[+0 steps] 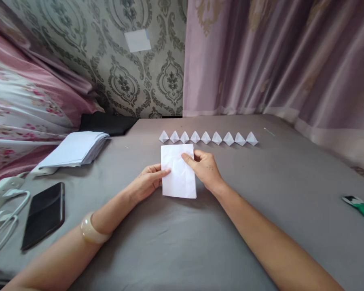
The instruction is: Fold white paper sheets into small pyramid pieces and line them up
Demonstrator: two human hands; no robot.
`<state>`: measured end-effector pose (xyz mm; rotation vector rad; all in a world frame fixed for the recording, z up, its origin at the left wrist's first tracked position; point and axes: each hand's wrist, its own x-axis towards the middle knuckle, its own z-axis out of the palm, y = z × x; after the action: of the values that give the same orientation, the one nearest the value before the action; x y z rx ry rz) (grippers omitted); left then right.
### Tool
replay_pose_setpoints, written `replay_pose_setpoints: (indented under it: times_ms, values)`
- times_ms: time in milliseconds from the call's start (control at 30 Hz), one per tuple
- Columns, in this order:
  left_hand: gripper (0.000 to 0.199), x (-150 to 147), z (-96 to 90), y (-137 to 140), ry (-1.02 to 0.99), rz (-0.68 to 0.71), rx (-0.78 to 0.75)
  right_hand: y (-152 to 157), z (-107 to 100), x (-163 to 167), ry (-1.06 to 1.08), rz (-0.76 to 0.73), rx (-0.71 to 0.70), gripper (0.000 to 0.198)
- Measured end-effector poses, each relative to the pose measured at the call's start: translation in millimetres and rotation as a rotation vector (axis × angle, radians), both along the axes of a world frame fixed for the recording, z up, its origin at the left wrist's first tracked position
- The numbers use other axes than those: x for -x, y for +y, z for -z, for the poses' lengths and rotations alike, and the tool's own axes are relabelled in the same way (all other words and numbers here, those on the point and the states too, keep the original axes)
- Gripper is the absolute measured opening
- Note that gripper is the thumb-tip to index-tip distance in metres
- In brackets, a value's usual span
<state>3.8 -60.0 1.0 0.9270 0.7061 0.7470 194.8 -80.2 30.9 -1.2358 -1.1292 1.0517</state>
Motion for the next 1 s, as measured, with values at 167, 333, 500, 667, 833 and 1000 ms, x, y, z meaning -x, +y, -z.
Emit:
replay_pose_setpoints:
  times_ms: [167, 333, 500, 667, 833, 1000]
  values:
    - [0.037, -2.9, -0.4, -2.8, -0.008, -0.076, -0.013, -0.6, -1.0, -2.0, 0.032, -0.008, 0.001, 0.030]
    - [0.034, -1.5, 1.4, 0.5, 0.006, -0.117, -0.001, 0.3, 0.8, -3.4, -0.043, 0.036, -0.024, 0.038]
    - [0.037, -2.3, -0.6, -1.4, -0.018, -0.117, 0.020, 3.3, 3.4, -6.4, -0.046, 0.055, 0.001, 0.044]
    - [0.036, -5.6, -3.7, -7.5, -0.006, 0.012, 0.060, 10.7, 7.9, -10.9, 0.158, 0.104, 0.109, 0.037]
    - [0.028, -4.8, -1.9, -5.9, 0.066, 0.031, 0.065, 17.1, 12.9, -16.7, 0.276, 0.169, 0.209, 0.026]
    - [0.027, -3.8, -0.8, -3.3, 0.074, 0.072, 0.087, 24.0, 18.5, -25.4, 0.276, 0.185, 0.225, 0.020]
